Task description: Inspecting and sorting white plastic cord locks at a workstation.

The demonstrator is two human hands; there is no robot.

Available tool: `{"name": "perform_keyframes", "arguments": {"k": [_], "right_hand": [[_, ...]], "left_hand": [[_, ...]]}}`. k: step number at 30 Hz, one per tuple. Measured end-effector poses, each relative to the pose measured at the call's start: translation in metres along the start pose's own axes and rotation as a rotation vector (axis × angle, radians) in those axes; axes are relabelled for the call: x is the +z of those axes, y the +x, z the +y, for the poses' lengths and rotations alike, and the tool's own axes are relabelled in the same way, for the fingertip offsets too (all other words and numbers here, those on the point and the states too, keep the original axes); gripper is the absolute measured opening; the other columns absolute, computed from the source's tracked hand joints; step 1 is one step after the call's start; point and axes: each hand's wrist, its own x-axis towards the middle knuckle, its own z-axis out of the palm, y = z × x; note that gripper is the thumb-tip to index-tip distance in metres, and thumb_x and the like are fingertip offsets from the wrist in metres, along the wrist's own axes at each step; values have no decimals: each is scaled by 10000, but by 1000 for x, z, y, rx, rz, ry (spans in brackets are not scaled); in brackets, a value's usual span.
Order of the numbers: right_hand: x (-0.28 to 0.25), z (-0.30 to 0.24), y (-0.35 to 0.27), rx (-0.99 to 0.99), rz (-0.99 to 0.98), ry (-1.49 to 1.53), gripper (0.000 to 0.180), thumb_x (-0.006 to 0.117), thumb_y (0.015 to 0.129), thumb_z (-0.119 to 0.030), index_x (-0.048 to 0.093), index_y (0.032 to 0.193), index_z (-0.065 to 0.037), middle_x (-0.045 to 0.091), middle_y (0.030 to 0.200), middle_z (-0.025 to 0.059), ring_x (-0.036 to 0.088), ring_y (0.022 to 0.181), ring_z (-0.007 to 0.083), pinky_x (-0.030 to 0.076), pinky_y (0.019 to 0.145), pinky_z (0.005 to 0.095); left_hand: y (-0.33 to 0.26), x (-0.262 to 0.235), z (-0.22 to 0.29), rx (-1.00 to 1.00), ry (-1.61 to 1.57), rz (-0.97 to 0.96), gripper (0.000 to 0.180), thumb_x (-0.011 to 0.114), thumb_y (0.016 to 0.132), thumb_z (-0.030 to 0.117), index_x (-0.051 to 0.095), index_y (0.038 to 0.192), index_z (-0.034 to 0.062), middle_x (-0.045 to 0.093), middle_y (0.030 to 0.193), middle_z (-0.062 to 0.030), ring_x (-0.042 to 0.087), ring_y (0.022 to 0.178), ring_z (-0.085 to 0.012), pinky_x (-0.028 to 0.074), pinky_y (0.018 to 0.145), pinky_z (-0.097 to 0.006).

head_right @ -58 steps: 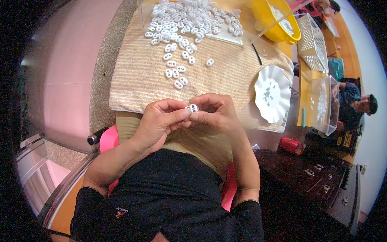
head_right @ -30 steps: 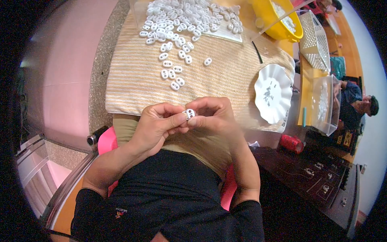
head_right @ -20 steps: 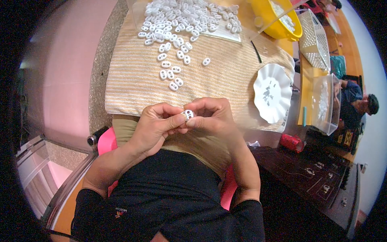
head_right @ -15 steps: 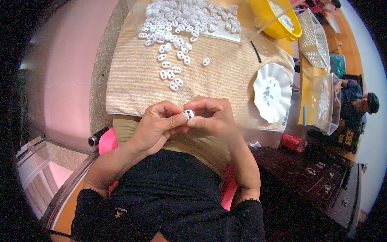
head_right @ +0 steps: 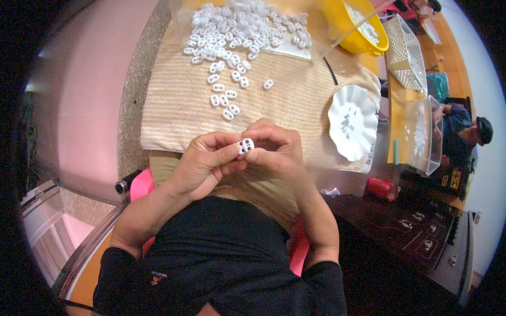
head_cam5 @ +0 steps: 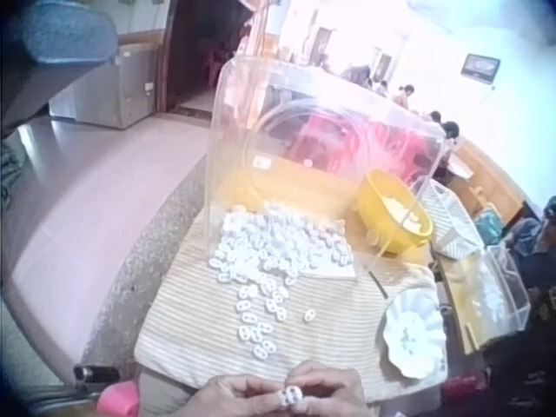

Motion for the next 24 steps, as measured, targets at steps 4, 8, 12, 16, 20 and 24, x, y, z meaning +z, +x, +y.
{"name": "perform_keyframes", "arguments": {"k": [4, 8, 12, 16, 20, 24], "right_hand": [[2, 6, -1, -41, 38, 84, 269, 730, 797, -24, 668, 1055, 22, 610, 987, 102, 616, 874, 156, 500, 774, 258], [5, 3, -2, -67, 38, 77, 283, 727, 793, -7, 667, 1068, 21, 602, 994, 108, 614, 870, 158, 496, 772, 256], [2, 5, -1, -113, 19, 21, 288, 728, 785, 10, 668, 1067, 20, 597, 987, 109, 610, 863, 156, 495, 766, 255], [3, -1, -3, -131, -3, -22, 264, 728, 776, 30, 671, 1034, 26, 600, 970, 115, 610, 852, 156, 497, 755, 255], [11, -8, -4, -92, 6, 49, 242, 728, 772, 41, 668, 1006, 34, 605, 951, 123, 631, 807, 164, 529, 707, 261], [10, -8, -5, -113, -11, 14, 246, 729, 768, 46, 664, 1005, 39, 606, 939, 127, 640, 784, 169, 548, 678, 269]], "left_hand": [[1, -1, 1, 6, -7, -26, 171, 643, 889, 66, 645, 1050, 7, 678, 991, -96, 660, 866, -152, 566, 793, -257], [1, -2, -1, 36, -6, -64, 143, 642, 890, 62, 639, 1029, 27, 677, 966, -85, 659, 855, -148, 570, 776, -260], [2, -1, 1, 31, 10, -46, 125, 646, 886, 56, 624, 1008, 36, 672, 942, -77, 659, 836, -147, 574, 740, -257], [2, 0, 0, 30, 32, -97, 115, 657, 879, 56, 609, 983, 46, 669, 913, -68, 658, 812, -134, 571, 700, -243], [1, 0, -2, 35, 19, -104, 108, 666, 873, 58, 608, 964, 51, 672, 900, -66, 657, 798, -122, 565, 697, -232], [0, -1, -3, 40, 18, -131, 106, 667, 872, 57, 611, 962, 53, 675, 901, -66, 658, 795, -122, 564, 704, -232]]}}
